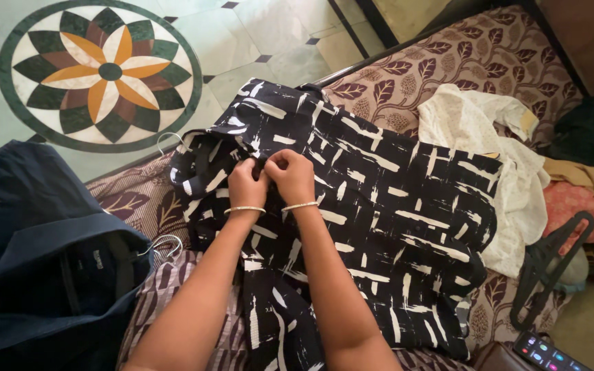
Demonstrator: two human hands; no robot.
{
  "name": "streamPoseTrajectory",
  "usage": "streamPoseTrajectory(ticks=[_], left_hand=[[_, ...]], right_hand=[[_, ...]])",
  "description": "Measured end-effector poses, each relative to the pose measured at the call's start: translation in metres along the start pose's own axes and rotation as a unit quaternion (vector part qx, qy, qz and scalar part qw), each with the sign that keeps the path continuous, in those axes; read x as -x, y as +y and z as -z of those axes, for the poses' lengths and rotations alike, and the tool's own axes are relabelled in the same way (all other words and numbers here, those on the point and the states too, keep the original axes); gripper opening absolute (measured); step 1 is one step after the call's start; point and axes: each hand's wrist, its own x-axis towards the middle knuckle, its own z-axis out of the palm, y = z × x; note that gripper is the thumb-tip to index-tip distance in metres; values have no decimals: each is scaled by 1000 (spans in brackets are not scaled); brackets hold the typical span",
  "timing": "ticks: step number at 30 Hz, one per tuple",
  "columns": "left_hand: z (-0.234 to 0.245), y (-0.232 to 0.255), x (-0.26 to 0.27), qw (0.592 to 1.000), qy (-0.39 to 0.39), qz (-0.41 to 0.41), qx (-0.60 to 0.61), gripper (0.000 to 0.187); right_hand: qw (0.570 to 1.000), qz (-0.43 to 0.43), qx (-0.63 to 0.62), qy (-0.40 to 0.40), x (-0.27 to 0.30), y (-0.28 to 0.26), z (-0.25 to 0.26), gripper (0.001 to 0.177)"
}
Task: The person buttons a dark blue shirt and then a black-and-white patterned shirt while seated on a bed. They handle the shirts one at a time, aligning plackets and fastening buttons by hand.
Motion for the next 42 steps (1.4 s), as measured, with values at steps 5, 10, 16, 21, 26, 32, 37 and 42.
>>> streamPoseTrajectory(ticks=[5, 10, 16, 21, 26, 32, 37, 42], left_hand=[[0, 0, -1, 999, 2, 27, 31, 15], [5, 17, -3, 971, -51, 173, 156, 9], [13, 21, 1, 999, 1, 46, 1, 18], [9, 6, 1, 996, 32, -42, -77, 17], [7, -12, -7, 991, -55, 118, 33, 18], [10, 10, -9, 961, -122, 199, 152, 18], [19, 31, -6, 997, -53, -40, -38, 21], [22, 35, -7, 995, -32, -49, -83, 20]], right_hand=[[994, -57, -64, -72, -13, 13, 5, 19], [999, 1, 7, -44, -16, 18, 6, 17], [997, 14, -59, -53, -4, 20, 4, 16], [993, 48, -76, -72, -4, 26, 1, 15], [990, 85, -84, -78, 5, 23, 5, 30], [985, 60, -157, -39, -1, 39, 5, 34], [990, 55, -130, -30, -9, 37, 6, 36], [987, 127, -81, -50, -6, 15, 8, 34]])
